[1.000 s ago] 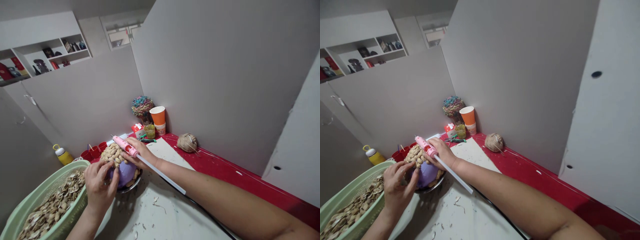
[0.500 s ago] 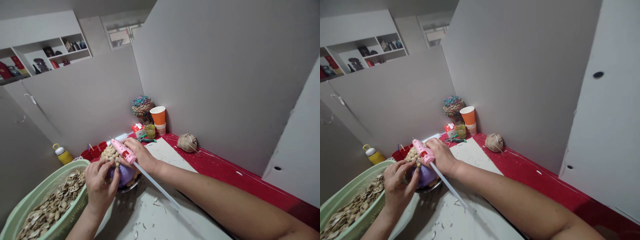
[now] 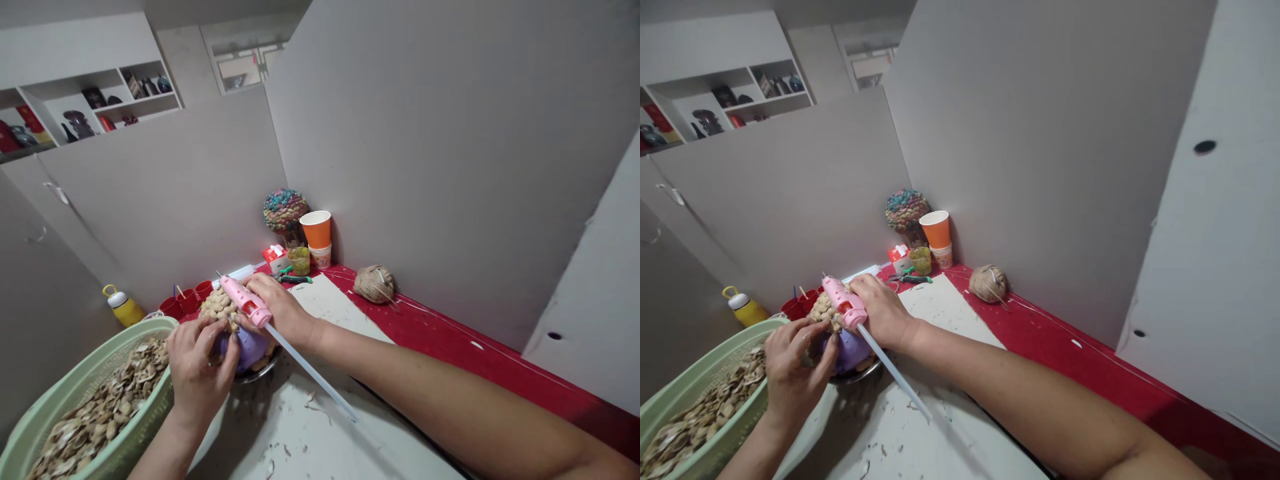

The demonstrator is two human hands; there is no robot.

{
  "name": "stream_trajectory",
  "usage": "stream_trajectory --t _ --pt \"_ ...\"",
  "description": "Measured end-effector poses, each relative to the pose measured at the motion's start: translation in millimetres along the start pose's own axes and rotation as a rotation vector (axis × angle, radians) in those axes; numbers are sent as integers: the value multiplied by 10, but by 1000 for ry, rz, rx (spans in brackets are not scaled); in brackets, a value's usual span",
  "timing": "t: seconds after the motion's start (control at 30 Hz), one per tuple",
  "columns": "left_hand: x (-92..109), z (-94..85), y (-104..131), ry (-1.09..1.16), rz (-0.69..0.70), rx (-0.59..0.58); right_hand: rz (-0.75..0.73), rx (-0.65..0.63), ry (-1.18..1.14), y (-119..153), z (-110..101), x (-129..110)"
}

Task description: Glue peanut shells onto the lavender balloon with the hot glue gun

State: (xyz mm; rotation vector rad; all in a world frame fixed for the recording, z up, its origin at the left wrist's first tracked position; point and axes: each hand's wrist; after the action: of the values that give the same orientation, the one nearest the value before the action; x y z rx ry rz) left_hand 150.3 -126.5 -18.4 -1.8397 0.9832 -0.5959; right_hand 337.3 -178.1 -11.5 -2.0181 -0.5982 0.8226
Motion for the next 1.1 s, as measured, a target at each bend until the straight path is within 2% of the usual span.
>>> stream_trajectory --t 0.43,0.63,1.1 --pt "4 46 34 8 -63 27 0 2 -1 2 8 14" --pt "35 49 24 41 -127 5 15 -9 13 7 14 20" --pt "70 51 -9 17 -86 1 13 -11 46 10 29 40"
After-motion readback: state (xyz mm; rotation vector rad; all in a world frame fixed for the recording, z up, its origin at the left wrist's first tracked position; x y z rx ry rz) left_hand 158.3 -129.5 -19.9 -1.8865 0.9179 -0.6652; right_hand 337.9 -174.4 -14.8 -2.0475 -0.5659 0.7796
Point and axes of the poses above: each hand's wrist, its own y-axis away from the middle knuckle, its own z-axis out of the palm, x = y × z, and after that the axes turned 12 degrees about -z, right-handed
